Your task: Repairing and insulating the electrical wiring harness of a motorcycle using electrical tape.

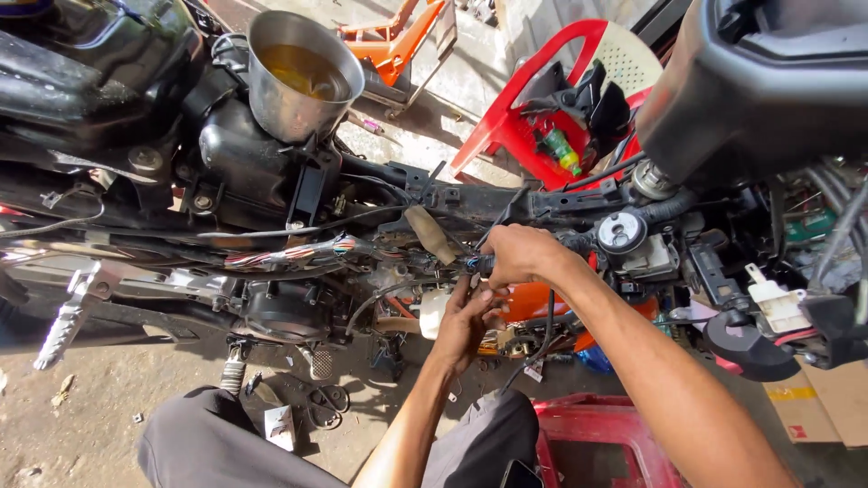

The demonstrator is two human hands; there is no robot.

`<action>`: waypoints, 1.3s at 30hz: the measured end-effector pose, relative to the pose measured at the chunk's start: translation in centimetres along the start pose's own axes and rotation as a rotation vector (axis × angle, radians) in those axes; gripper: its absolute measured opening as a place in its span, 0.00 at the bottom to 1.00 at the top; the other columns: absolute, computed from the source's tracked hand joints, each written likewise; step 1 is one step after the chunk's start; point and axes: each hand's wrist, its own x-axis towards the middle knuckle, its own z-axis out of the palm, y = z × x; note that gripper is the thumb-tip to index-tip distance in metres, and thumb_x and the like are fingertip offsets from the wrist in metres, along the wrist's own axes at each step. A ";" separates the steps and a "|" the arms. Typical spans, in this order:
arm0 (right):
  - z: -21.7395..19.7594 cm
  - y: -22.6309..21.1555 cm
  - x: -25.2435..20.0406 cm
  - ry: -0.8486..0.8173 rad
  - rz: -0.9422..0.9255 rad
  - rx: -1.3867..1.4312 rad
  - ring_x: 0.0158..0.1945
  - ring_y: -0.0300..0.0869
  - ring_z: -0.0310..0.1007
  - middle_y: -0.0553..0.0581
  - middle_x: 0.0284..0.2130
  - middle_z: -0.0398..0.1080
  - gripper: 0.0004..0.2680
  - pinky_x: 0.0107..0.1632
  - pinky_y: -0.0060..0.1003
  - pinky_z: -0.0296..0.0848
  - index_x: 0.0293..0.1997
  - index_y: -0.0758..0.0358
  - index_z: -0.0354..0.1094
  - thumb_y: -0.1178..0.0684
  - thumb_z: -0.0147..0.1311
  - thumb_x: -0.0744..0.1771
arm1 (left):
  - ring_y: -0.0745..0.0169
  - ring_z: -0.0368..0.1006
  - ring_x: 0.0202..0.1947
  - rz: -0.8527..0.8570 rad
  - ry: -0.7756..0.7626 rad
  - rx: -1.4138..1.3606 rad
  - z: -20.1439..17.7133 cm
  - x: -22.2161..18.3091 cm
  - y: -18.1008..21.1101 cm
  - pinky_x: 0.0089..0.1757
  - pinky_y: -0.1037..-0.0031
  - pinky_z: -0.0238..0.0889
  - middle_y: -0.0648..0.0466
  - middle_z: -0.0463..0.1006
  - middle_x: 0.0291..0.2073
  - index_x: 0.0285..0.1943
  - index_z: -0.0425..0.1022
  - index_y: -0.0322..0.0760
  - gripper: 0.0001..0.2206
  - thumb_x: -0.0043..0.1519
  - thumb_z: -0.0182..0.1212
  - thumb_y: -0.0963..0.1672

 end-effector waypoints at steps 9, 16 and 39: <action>-2.6 -1.8 -2.9 -0.075 0.007 0.040 0.55 0.63 0.77 0.68 0.48 0.78 0.24 0.55 0.58 0.74 0.60 0.59 0.75 0.47 0.67 0.58 | 0.49 0.80 0.43 -0.021 0.032 -0.150 -0.1 1.6 0.3 0.34 0.67 0.79 0.47 0.79 0.43 0.52 0.71 0.32 0.11 0.63 0.66 0.39; -4.1 -2.5 -4.0 -0.120 0.023 0.106 0.53 0.61 0.78 0.68 0.47 0.78 0.21 0.53 0.54 0.75 0.60 0.58 0.75 0.51 0.64 0.60 | 0.56 0.80 0.45 0.017 0.058 -0.119 -2.2 2.5 -1.5 0.35 0.69 0.82 0.49 0.80 0.42 0.49 0.76 0.32 0.10 0.62 0.69 0.41; -4.0 -1.0 -7.8 0.074 -0.089 0.236 0.52 0.62 0.78 0.66 0.45 0.78 0.17 0.51 0.55 0.75 0.53 0.59 0.69 0.56 0.63 0.60 | 0.52 0.75 0.58 0.025 0.013 -0.121 -2.7 1.9 -1.3 0.56 0.55 0.69 0.55 0.82 0.45 0.47 0.77 0.41 0.06 0.66 0.64 0.45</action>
